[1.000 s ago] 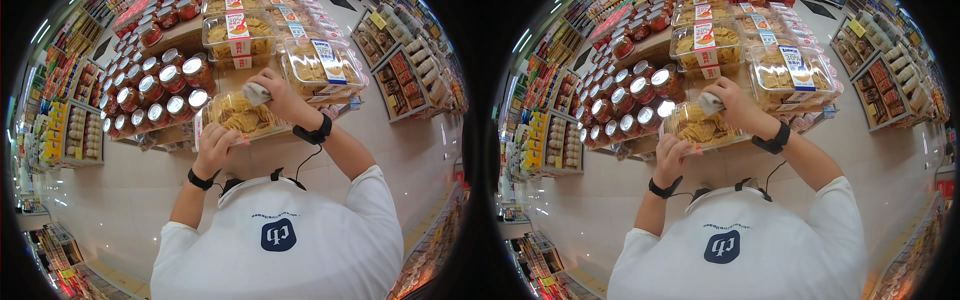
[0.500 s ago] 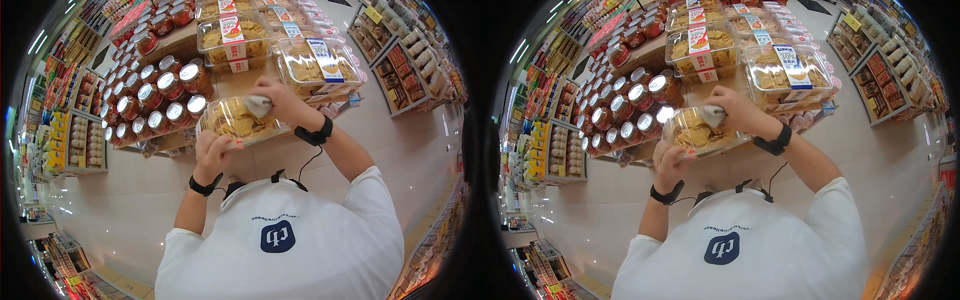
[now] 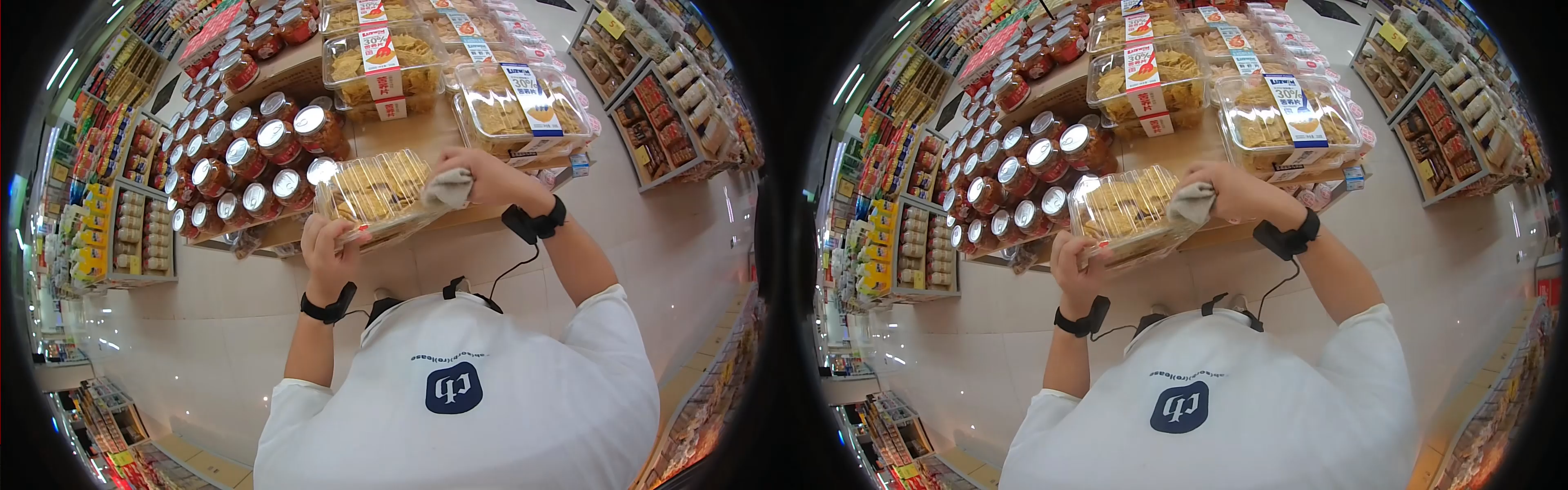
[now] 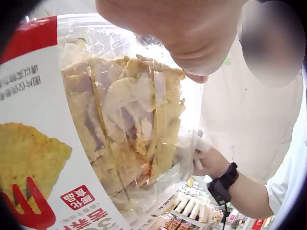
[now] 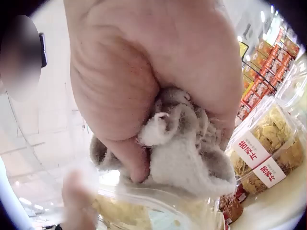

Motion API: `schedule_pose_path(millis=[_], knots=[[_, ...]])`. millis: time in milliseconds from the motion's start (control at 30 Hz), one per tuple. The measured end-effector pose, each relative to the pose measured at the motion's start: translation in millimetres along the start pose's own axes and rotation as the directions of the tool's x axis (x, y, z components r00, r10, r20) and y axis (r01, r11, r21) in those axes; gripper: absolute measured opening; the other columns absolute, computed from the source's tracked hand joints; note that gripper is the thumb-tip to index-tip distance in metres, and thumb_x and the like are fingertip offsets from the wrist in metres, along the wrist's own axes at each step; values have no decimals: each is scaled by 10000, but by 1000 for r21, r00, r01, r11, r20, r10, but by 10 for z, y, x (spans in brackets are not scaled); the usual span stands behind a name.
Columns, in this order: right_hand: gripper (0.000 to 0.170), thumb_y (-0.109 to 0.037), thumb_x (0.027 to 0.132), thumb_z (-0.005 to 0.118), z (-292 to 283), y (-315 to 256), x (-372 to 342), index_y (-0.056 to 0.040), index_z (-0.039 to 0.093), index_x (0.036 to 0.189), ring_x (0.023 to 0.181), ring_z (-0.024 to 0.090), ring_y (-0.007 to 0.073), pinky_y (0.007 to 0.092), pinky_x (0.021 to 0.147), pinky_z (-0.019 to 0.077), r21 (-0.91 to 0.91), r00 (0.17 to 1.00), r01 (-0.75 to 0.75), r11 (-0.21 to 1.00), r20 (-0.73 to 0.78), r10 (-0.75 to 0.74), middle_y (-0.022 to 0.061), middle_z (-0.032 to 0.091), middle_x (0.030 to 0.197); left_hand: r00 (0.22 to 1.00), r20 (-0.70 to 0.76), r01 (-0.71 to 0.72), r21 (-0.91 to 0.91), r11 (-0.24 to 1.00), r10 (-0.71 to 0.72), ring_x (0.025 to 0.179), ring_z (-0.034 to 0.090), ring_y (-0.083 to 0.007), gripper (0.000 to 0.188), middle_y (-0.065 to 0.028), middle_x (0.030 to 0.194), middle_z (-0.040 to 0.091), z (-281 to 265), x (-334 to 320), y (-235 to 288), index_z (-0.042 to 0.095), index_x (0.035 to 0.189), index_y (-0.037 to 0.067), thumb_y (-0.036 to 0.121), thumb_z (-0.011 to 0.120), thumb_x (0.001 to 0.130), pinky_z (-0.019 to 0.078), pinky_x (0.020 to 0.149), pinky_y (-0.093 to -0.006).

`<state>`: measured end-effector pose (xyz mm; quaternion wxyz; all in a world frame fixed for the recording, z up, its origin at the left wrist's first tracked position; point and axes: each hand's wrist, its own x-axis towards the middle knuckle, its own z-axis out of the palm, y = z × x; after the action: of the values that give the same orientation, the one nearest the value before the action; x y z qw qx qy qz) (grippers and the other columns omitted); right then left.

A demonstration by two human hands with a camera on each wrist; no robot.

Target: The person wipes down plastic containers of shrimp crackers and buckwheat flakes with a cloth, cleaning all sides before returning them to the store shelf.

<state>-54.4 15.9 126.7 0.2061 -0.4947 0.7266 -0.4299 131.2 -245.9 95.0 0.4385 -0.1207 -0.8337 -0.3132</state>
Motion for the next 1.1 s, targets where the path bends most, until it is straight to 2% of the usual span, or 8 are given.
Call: schedule_pose_path(millis=[300, 533, 633, 700, 767, 900, 967, 1100], knots=[[384, 79, 751, 687, 177, 1, 266, -61, 705, 1109, 991, 628, 338, 372, 870, 506, -251, 889, -23, 968, -447, -94, 131, 607, 1040, 988, 73, -129, -77, 989, 135, 646, 455, -212, 309, -60, 743, 494, 18, 84, 73, 614, 938, 42, 94, 857, 754, 357, 554, -323], [382, 69, 771, 692, -7, 149, -47, -44, 680, 1135, 1000, 637, 245, 331, 890, 507, -81, 981, 88, 993, -165, -100, 89, 658, 1067, 994, -19, 104, -70, 992, -105, 667, 447, -167, 225, -46, 765, 473, -47, -15, -49, 585, 932, 29, 46, 782, 825, 344, 579, -278], [323, -3, 859, 659, 97, 398, -157, -35, 662, 1181, 951, 652, 254, 355, 845, 523, -69, 879, 4, 998, -476, -36, 100, 670, 1031, 975, -153, 165, -1, 986, -163, 691, 455, -113, 166, -20, 824, 512, -85, -64, -201, 574, 945, 27, 59, 729, 894, 370, 618, -230], [261, -3, 859, 649, 204, 463, -265, -40, 664, 1117, 995, 625, 165, 316, 867, 509, 516, 820, -248, 820, -338, 461, 39, 662, 1046, 845, -317, 377, -218, 900, -431, 774, 502, -67, 131, -6, 908, 554, -78, -106, -308, 563, 996, 27, 86, 673, 956, 428, 695, -203], [246, -59, 919, 631, 442, 789, -342, -53, 639, 1165, 955, 623, 140, 308, 834, 518, 366, 858, -147, 919, -415, 302, 36, 654, 1013, 765, -309, 453, -365, 813, -565, 852, 536, -42, 156, -2, 954, 576, -100, -103, -326, 545, 1062, 28, 129, 645, 997, 465, 763, -202], [301, -131, 960, 623, 797, 1116, -379, -41, 597, 1246, 997, 591, 140, 304, 846, 502, 490, 778, -254, 834, -409, 477, 45, 655, 1069, 627, -425, 434, -505, 746, -653, 859, 571, -72, 274, -11, 984, 592, -70, 36, -547, 511, 1143, 34, 242, 642, 1021, 495, 759, -227], [375, -226, 955, 697, 930, 1061, -356, -42, 576, 1258, 1022, 587, 132, 300, 852, 499, 632, 580, -259, 730, -503, 641, 30, 649, 1099, 546, -390, 365, -686, 629, -742, 864, 586, -95, 289, -23, 1000, 602, -65, 107, -616, 504, 1133, 40, 261, 648, 1015, 504, 756, -236], [465, -299, 928, 755, 969, 766, -201, -49, 561, 1268, 1021, 594, 121, 290, 850, 503, 765, 615, -143, 628, -429, 662, 30, 648, 1119, 471, -366, 338, -766, 547, -803, 909, 603, -132, 275, -41, 1028, 608, 1, 207, -671, 503, 1109, 56, 269, 648, 1013, 525, 813, -281]])
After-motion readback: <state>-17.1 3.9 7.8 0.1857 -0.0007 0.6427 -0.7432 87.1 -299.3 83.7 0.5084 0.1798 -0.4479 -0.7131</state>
